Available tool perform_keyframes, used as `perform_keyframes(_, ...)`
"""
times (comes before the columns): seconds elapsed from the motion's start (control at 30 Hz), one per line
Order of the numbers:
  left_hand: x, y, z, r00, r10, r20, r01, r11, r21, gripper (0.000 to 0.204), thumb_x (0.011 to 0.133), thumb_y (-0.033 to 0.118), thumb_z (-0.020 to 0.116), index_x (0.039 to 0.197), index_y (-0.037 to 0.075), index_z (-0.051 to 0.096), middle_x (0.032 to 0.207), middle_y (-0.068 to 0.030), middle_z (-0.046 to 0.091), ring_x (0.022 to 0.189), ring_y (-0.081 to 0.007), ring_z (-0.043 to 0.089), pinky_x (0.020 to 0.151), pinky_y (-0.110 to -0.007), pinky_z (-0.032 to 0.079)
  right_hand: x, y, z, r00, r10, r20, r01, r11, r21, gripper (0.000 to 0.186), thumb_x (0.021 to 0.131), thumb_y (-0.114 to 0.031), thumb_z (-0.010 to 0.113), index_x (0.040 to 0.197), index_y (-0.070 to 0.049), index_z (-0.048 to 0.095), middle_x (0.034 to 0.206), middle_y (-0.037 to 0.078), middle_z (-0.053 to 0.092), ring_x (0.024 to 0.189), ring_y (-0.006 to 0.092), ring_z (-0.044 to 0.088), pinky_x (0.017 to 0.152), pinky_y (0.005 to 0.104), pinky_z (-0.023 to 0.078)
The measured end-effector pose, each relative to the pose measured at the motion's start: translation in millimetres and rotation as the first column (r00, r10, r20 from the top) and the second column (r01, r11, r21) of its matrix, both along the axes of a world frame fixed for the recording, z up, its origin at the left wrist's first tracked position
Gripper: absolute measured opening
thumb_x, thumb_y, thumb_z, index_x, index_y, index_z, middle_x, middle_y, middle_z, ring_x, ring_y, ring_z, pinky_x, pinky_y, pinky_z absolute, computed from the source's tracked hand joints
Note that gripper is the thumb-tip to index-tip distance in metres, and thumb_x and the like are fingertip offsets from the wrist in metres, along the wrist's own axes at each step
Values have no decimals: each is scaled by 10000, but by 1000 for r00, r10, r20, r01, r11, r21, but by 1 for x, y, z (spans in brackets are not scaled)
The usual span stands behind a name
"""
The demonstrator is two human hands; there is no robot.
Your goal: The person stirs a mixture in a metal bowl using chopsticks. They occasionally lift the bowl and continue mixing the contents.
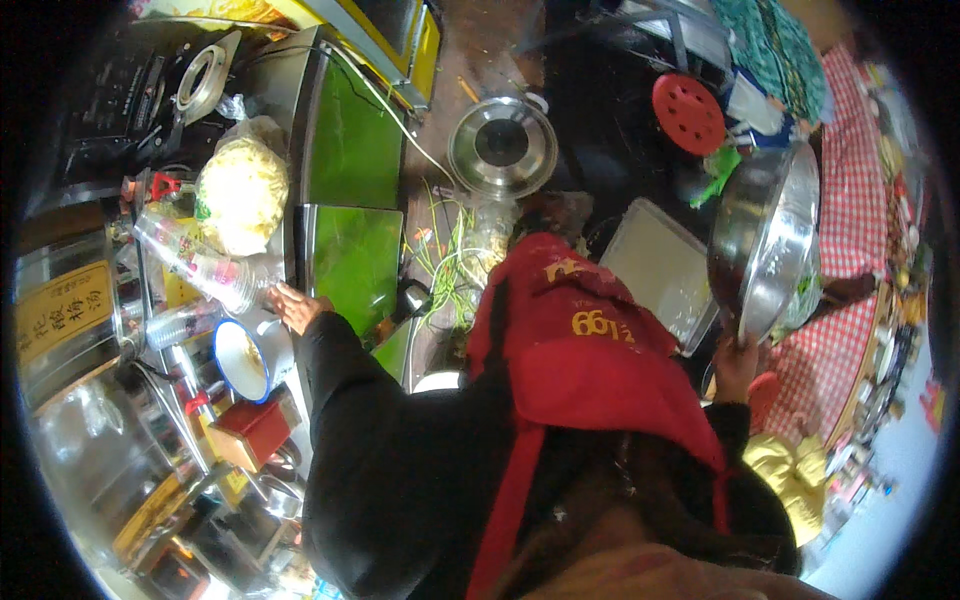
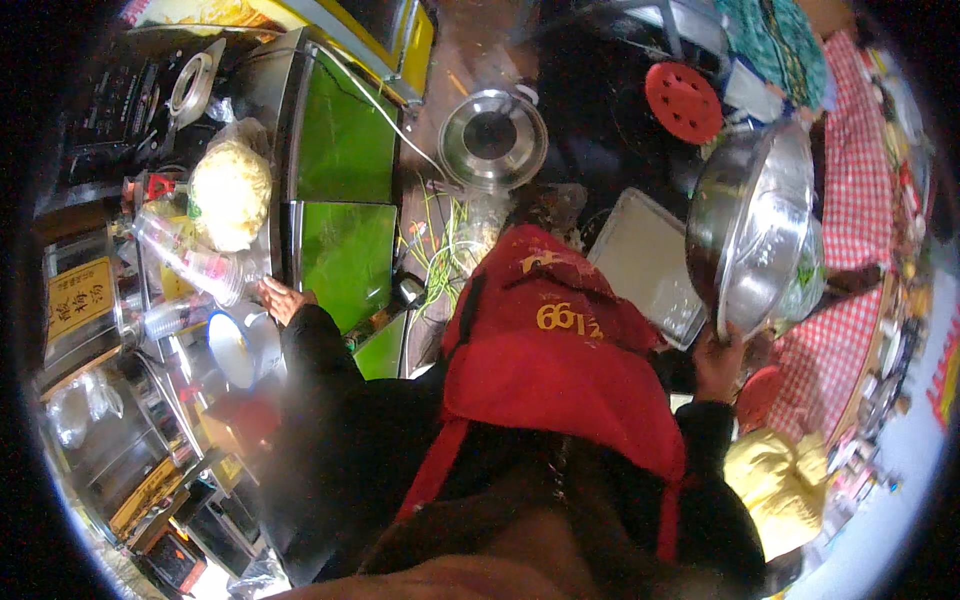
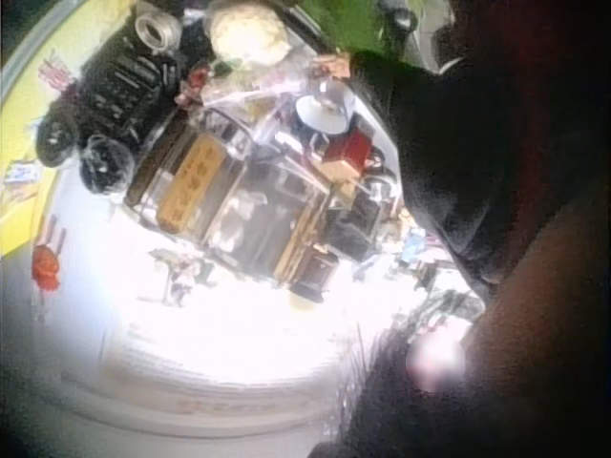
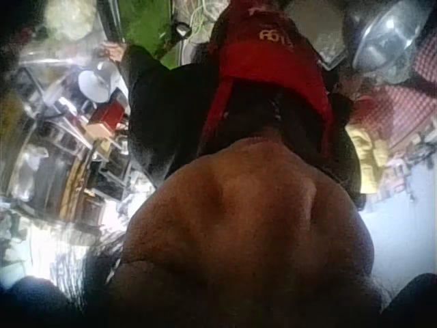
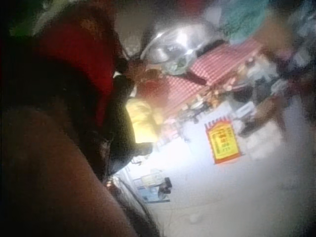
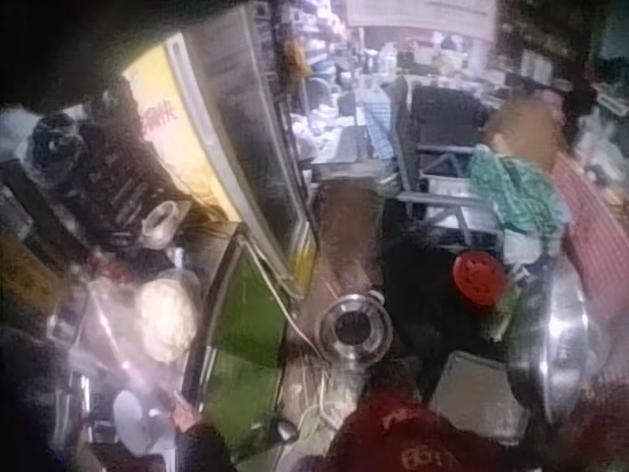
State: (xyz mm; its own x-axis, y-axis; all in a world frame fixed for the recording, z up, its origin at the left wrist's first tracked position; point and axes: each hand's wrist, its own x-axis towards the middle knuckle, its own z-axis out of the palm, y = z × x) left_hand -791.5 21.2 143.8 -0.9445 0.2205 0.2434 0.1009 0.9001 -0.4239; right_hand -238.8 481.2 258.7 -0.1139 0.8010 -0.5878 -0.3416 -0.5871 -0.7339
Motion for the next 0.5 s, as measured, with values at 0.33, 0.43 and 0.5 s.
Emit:
perform_keyframes(0.33,-20,23,-3,979,-7,-202,-59,946,-319,602,737,201,478,1276,10,292,1158,-162,475,1051,-268,477,917,-367,348,-191,140,-52,979,-115,-166,41,918,-394,85,795,-54,485,826,11,532,763,106,572,697,185,562,659,266,502)
perform_keyframes(0.43,-22,41,4,954,300,0,-297,945,-134,592,739,189,470,1276,13,292,1168,-170,466,1060,-276,468,916,-360,344,-237,175,-67,975,-123,-185,10,856,-516,88,791,-61,494,828,8,535,765,109,574,700,186,563,636,275,506)
perform_keyframes(0.5,-26,49,5,915,395,87,-345,873,-344,563,754,168,455,1272,14,298,1167,-167,467,1059,-272,473,903,-358,355,-259,189,-65,982,189,-19,-185,934,-305,115,785,-71,507,877,-9,539,794,106,577,740,194,567,661,282,497)
